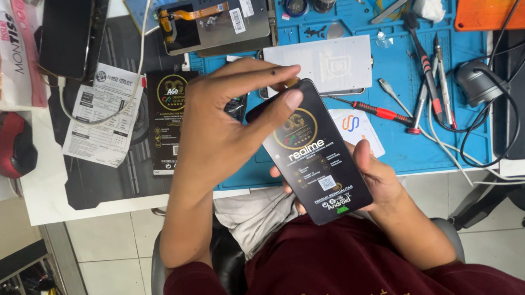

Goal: The person works on a disassembled smartphone at a repair bench, peeling and detaching the battery from the phone chassis by hand, then handling the removed battery and the phone body, and finally pressing a thin strip along the phone edge. The phone back cover and internal components are visible throughout.

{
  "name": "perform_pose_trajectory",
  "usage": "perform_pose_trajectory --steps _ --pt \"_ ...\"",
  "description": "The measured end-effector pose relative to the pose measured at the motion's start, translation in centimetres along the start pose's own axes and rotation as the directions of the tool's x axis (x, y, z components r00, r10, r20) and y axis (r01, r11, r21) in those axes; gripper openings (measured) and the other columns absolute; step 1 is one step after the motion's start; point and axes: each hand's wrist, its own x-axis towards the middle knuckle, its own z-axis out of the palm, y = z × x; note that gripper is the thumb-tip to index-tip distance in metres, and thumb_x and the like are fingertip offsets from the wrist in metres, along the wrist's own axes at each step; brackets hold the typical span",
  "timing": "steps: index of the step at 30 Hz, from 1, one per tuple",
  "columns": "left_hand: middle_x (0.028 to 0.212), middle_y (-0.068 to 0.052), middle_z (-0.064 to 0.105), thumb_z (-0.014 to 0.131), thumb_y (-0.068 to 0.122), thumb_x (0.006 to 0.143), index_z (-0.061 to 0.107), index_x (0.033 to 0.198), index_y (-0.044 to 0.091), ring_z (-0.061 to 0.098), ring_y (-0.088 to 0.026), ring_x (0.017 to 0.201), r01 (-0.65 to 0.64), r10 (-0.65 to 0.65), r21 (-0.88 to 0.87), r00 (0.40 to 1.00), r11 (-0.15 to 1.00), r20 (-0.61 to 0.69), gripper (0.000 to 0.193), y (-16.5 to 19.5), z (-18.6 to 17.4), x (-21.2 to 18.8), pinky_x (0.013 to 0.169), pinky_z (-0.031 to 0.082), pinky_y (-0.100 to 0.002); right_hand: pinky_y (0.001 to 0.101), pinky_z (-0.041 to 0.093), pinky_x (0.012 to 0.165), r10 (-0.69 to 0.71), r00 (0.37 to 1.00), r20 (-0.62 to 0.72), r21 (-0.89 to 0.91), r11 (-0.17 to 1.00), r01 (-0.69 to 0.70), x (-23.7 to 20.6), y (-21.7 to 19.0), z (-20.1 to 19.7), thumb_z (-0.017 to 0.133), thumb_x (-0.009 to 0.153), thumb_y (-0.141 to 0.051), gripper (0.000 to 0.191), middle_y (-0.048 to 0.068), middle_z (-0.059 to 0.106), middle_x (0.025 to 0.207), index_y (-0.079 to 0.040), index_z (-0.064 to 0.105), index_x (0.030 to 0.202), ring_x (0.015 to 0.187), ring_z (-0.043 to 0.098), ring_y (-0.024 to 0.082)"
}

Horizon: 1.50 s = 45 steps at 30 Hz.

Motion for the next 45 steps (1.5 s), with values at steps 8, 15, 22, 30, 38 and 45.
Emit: perform_pose_trajectory --steps 8,15,22,30,38,45 --pt "0.099 -0.006 0.079 0.084 0.008 0.094 0.076 0.118 0.005 0.075 -0.011 0.095 0.044 -0.048 -0.094 0.998 0.995 -0.044 0.025 -2.1 0.9 0.6 0.1 0.059 -0.028 0.051 0.057 0.096 -0.004 0.999 -0.035 -0.111 0.994 0.0 0.4 -0.3 1.1 0.065 0.091 -0.068 0.11 0.041 0.043 0.15 0.0 0.016 0.163 0.125 0.06 0.039" --pt "0.104 -0.007 0.078 0.083 0.006 0.097 0.075 0.117 0.002 0.075 -0.011 0.099 0.059 -0.069 -0.208 0.997 0.976 -0.039 0.023 -2.9 0.9 0.4 0.099 0.059 -0.026 0.0504 0.056 0.098 0.028 0.999 -0.017 -0.111 0.993 -0.03 0.5 -0.7 1.4 0.067 0.091 -0.068 0.113 0.04 0.042 0.151 0.004 0.017 0.163 0.124 0.06 0.038" --pt "0.102 -0.007 0.079 0.076 0.009 0.102 0.076 0.113 0.002 0.071 -0.01 0.091 0.074 -0.092 -0.139 0.988 0.987 -0.124 0.013 -2.7 2.3 1.5 0.089 0.057 -0.023 0.0497 0.055 0.102 0.021 1.0 0.014 -0.087 0.996 -0.019 1.0 -0.7 1.2 0.064 0.095 -0.064 0.107 0.037 0.041 0.153 0.005 0.018 0.163 0.129 0.058 0.037" --pt "0.125 -0.001 0.06 0.08 0.041 0.094 0.068 0.121 0.014 0.059 -0.017 0.126 -0.137 0.171 0.131 0.939 0.982 -0.299 0.04 -1.5 4.5 -1.0 0.112 0.05 -0.039 0.0556 0.053 0.109 -0.149 0.978 -0.147 0.021 0.988 0.153 0.7 -0.5 0.0 0.058 0.104 -0.053 0.085 0.026 0.045 0.15 0.004 0.027 0.159 0.134 0.055 0.037" --pt "0.113 0.006 0.066 0.087 0.018 0.087 0.083 0.107 0.018 0.06 -0.016 0.118 -0.526 0.591 0.394 0.805 0.754 -0.054 0.02 -3.9 9.0 -7.7 0.119 0.038 -0.052 0.0454 0.05 0.112 -0.368 0.888 -0.274 -0.129 0.929 0.346 1.8 -1.4 1.9 0.054 0.102 -0.049 0.081 0.023 0.04 0.162 0.003 0.03 0.16 0.137 0.058 0.03" --pt "0.106 0.009 0.064 0.094 0.015 0.082 0.078 0.097 0.019 0.06 -0.014 0.113 -0.465 0.565 0.354 0.779 0.811 -0.271 0.023 -6.1 10.5 -9.5 0.114 0.045 -0.049 0.0486 0.054 0.108 -0.507 0.814 -0.283 -0.283 0.855 0.434 2.5 -0.9 3.7 0.068 0.102 -0.048 0.09 0.025 0.043 0.157 0.002 0.025 0.162 0.127 0.062 0.034"
